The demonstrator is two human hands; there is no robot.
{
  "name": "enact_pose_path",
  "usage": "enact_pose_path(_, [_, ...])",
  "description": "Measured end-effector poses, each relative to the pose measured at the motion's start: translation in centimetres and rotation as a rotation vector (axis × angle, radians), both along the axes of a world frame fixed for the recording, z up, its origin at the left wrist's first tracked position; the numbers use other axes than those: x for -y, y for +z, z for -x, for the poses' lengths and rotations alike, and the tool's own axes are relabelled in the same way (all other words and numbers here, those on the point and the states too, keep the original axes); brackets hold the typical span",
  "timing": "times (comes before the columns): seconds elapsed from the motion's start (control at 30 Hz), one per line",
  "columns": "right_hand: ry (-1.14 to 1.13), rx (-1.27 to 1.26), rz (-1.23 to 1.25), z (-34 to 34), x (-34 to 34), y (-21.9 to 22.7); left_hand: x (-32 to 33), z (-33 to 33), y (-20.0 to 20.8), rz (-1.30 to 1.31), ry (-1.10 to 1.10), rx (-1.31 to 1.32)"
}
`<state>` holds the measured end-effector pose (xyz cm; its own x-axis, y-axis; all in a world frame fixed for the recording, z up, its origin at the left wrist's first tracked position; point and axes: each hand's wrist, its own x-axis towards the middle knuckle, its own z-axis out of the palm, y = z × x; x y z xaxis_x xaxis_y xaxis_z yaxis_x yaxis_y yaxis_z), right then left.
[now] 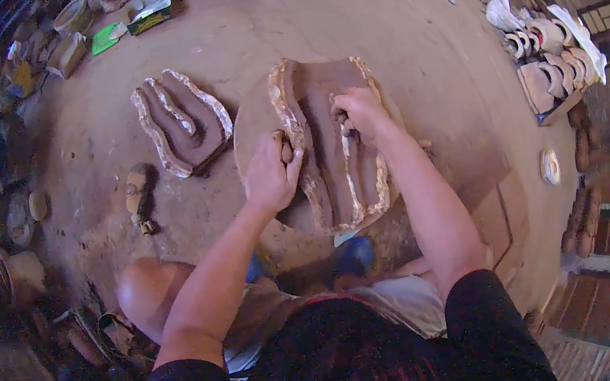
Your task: The person rolls clay by hand into strips, places them into a mold, and presses and smooths the clay along the mold's interior edges.
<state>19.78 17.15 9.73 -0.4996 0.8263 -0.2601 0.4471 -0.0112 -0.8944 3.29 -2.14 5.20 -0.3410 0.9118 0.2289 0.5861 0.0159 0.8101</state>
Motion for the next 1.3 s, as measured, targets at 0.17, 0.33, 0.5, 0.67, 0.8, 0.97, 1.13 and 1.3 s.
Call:
enact_pose_path(0.17, [0.12,0.297,-0.004,2.3,-0.5,1.8,0.2,0.4,-0.3,-0.011,0.0,-0.025])
enact_pose_path(0.33, [0.211,0.562,-0.148,3.6,-1.4,3.3,0.1,0.3,0.1,0.092,-0.013,0.005])
enact_pose_path(0.5, [0.448,0.81,-0.364,4.7,-0.8,5.0,0.3,0.5,0.0,0.073,-0.028,0.009])
enact_pose_path(0.67, [0.62,0.945,-0.485,4.9,0.0,6.0,0.2,0.4,0.3,0.061,-0.049,0.022])
enact_pose_path(0.8, [0.773,1.08,-0.489,6.0,1.5,8.1,0.4,0.7,0.4,0.084,-0.054,0.036])
enact_pose_path(0.97, [0.842,1.127,-0.526,5.6,2.5,8.3,0.2,0.7,0.9,0.152,-0.091,0.052])
enact_pose_path(1.13, [0.919,1.149,-0.511,5.1,5.0,8.7,0.4,0.9,0.0,0.057,-0.049,0.006])
enact_pose_path(1.3, [0.91,1.08,-0.322,3.0,7.2,7.7,0.4,0.8,-0.3,0.089,-0.069,0.021])
